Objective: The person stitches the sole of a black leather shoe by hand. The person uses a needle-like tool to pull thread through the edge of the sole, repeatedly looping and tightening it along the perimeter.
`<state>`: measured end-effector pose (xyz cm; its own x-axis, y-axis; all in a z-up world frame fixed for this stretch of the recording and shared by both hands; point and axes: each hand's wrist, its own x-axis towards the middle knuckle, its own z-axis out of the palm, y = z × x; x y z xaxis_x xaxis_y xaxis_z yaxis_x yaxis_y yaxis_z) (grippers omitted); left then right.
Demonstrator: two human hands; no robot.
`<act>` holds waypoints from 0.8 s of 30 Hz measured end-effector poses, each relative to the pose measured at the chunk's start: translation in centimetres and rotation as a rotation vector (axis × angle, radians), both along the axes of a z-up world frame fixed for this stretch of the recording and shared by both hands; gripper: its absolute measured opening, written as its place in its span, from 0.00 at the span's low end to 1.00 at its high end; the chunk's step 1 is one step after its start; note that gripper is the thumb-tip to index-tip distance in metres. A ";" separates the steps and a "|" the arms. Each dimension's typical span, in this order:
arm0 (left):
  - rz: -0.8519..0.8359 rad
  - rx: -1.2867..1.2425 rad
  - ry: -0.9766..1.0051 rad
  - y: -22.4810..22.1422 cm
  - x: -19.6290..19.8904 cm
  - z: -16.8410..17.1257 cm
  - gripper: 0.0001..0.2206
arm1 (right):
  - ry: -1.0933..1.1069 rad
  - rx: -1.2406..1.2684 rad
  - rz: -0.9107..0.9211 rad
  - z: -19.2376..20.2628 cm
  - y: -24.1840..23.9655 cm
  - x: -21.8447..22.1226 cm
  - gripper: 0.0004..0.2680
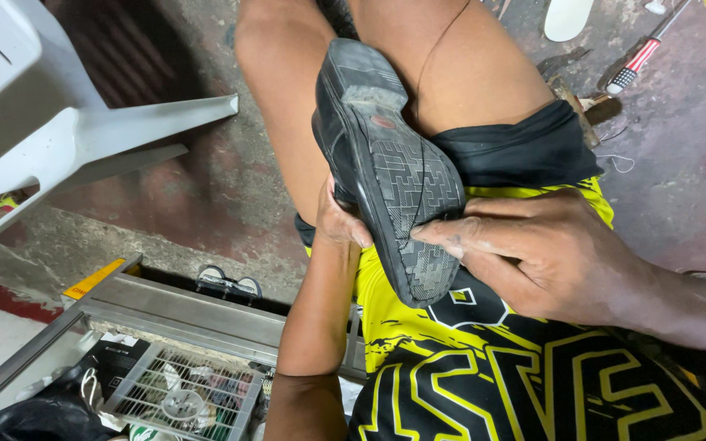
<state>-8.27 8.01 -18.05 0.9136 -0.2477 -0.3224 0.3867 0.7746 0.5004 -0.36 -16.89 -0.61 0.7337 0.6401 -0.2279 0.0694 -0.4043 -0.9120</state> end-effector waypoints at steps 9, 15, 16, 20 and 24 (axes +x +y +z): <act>-0.085 0.157 -0.020 -0.3 1.5 1.5 0.49 | -0.018 -0.009 0.004 -0.3 -1.2 -0.2 0.13; -0.296 0.572 -0.210 -0.3 3.7 4.1 0.35 | 0.127 -0.295 -0.012 -1.3 -3.2 0.4 0.11; -0.339 0.657 -0.236 -0.4 4.1 4.7 0.34 | 0.092 -0.291 -0.003 -1.6 -3.5 0.5 0.11; -0.425 0.820 -0.254 -1.8 4.6 6.4 0.32 | 0.036 -0.203 0.016 -3.4 -4.1 0.4 0.10; -0.461 0.909 -0.254 -2.0 5.4 7.5 0.29 | 0.036 -0.171 0.035 -4.6 -4.9 0.0 0.10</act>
